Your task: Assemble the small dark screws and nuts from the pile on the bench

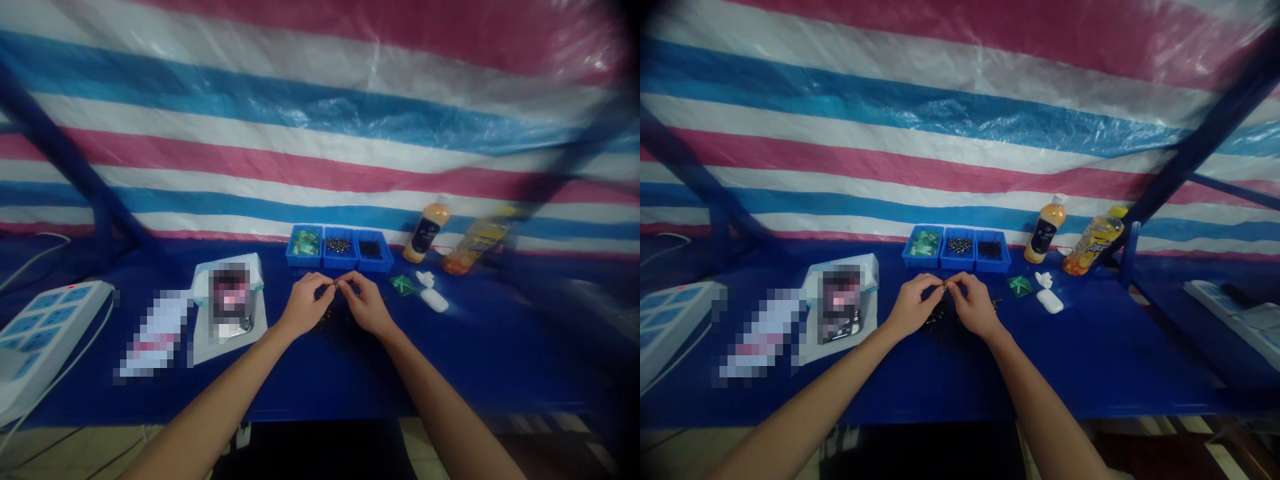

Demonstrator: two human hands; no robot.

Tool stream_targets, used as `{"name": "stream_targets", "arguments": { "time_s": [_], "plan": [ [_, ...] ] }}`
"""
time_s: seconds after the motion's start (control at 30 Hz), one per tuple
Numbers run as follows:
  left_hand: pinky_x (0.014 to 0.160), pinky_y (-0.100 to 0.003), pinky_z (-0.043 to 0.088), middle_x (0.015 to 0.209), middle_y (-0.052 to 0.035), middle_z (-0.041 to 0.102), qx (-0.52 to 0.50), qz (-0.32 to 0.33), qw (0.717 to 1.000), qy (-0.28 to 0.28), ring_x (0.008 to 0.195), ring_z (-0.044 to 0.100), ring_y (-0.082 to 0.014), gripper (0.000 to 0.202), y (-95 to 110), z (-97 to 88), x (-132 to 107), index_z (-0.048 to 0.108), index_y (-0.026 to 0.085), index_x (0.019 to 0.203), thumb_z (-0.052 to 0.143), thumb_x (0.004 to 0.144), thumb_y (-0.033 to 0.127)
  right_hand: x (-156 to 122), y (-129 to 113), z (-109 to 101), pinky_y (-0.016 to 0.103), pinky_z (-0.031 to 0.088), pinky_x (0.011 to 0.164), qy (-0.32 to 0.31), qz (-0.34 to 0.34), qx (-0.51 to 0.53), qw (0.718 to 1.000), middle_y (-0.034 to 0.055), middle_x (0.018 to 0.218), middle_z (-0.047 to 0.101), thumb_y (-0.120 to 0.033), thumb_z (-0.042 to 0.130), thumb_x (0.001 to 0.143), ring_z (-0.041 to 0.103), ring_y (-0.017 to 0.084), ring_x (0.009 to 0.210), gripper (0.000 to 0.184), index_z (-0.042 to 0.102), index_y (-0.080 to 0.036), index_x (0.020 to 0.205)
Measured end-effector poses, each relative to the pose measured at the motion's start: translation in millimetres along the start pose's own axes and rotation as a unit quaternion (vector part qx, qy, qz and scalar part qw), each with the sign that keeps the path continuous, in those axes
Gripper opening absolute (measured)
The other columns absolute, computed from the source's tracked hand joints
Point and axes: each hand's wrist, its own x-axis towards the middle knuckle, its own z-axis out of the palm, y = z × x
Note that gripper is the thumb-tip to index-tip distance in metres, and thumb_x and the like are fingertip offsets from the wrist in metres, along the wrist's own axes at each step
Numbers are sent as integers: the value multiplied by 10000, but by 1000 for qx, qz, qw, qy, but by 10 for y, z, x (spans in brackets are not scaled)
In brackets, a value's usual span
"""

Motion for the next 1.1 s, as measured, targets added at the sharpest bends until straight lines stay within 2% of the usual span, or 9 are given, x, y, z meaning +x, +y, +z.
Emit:
{"name": "stream_targets", "arguments": {
  "time_s": [0.13,0.37,0.67,0.8,0.97,1.1],
  "plan": [
    [787,-320,444,834,-29,649,-18,0,1000,8,826,590,-181,129,21,-12,-2,647,183,844,546,902,238,-3,-19,4,305,446,762,0,-5,13,1000,41,874,671,-380,487,954,598,178,814,238,647,-203,937],
    [767,-288,436,851,-36,633,-80,-18,997,-10,806,585,-164,184,42,-28,1,652,171,876,524,930,292,-8,-62,-15,293,454,762,6,-4,66,998,45,879,672,-382,507,950,608,175,813,237,638,-187,919],
    [745,-272,412,810,-18,612,-94,-28,995,-16,773,564,-151,198,55,-28,-6,641,165,842,531,927,305,-18,-56,1,285,447,738,10,-16,48,999,37,850,657,-366,494,958,595,166,787,229,629,-186,916],
    [716,-262,402,811,-14,617,-129,-75,989,-25,756,547,-148,226,42,-19,-4,652,163,858,524,928,336,-10,-50,-7,291,453,744,12,-15,33,999,40,857,662,-366,508,950,599,169,791,223,641,-190,917],
    [674,-252,397,793,-16,625,-222,-141,963,-60,723,538,-145,298,6,-15,28,662,153,850,539,913,417,4,-84,-32,294,455,751,16,-43,28,999,40,875,669,-352,529,938,602,171,806,206,676,-207,934],
    [692,-255,412,816,-24,643,-283,-170,942,-66,750,558,-152,280,-16,-22,43,677,158,872,603,871,427,6,-95,-53,275,449,713,25,-8,53,998,20,815,654,-379,582,906,587,152,747,203,642,-193,854]
  ]
}}
